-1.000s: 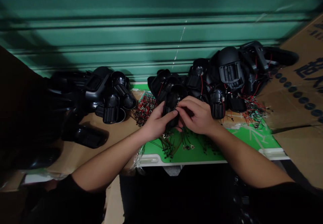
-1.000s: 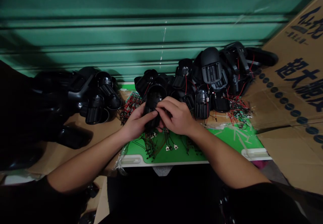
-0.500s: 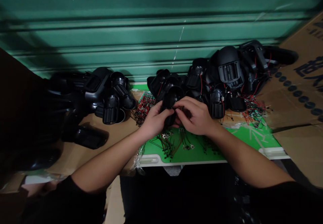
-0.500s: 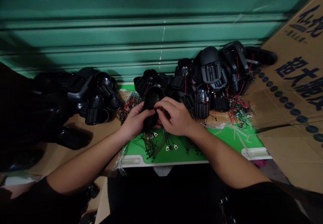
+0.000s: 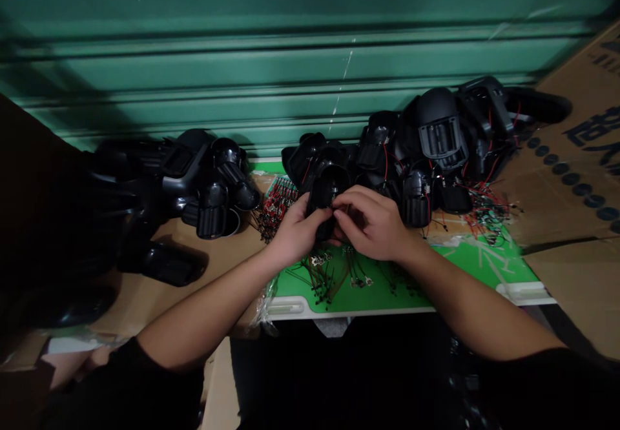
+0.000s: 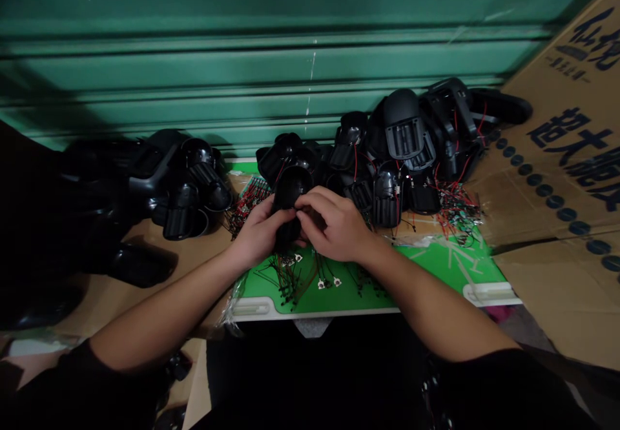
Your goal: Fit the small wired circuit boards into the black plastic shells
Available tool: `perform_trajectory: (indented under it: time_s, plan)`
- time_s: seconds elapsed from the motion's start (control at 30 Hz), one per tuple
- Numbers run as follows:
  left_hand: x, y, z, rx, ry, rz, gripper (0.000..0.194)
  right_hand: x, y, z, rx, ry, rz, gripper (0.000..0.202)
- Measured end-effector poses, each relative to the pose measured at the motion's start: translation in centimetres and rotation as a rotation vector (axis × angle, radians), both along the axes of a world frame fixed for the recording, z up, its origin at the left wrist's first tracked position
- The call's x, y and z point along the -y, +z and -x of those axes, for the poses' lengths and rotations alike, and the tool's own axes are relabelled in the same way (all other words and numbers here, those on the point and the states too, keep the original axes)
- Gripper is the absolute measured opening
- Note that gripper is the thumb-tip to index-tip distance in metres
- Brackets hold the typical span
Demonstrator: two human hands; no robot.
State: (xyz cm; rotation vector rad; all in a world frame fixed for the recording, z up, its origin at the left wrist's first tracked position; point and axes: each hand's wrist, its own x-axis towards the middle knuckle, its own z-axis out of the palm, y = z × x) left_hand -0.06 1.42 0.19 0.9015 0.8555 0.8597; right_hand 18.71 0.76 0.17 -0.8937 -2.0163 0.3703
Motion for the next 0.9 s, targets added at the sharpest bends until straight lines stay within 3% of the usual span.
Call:
perform_trajectory:
  time_s: [0.2,0.33,0.57,0.9]
  plan:
    - [0.3,0.0,-0.3,0.006,0.004,-0.09,0.042,-0.2,-0.3,0.5,-0.001,-0.056,-0.077,0.008]
    - [0.8,-0.2,-0.5,0.048,-0.014,-0.096,0.047,-0.3,-0.7,0.6,-0.007,-0.072,-0.159,0.01]
    - [1.4,-0.2,-0.7,0.064,-0.02,-0.173,0.041,-0.1,-1.7,0.6,-0.004,-0.061,-0.248,0.019]
    - [1.9,0.0,-0.6,0.036,-0.021,-0.177,0.04,0.3,-1.3,0.8,0.054,-0.1,-0.307,0.014]
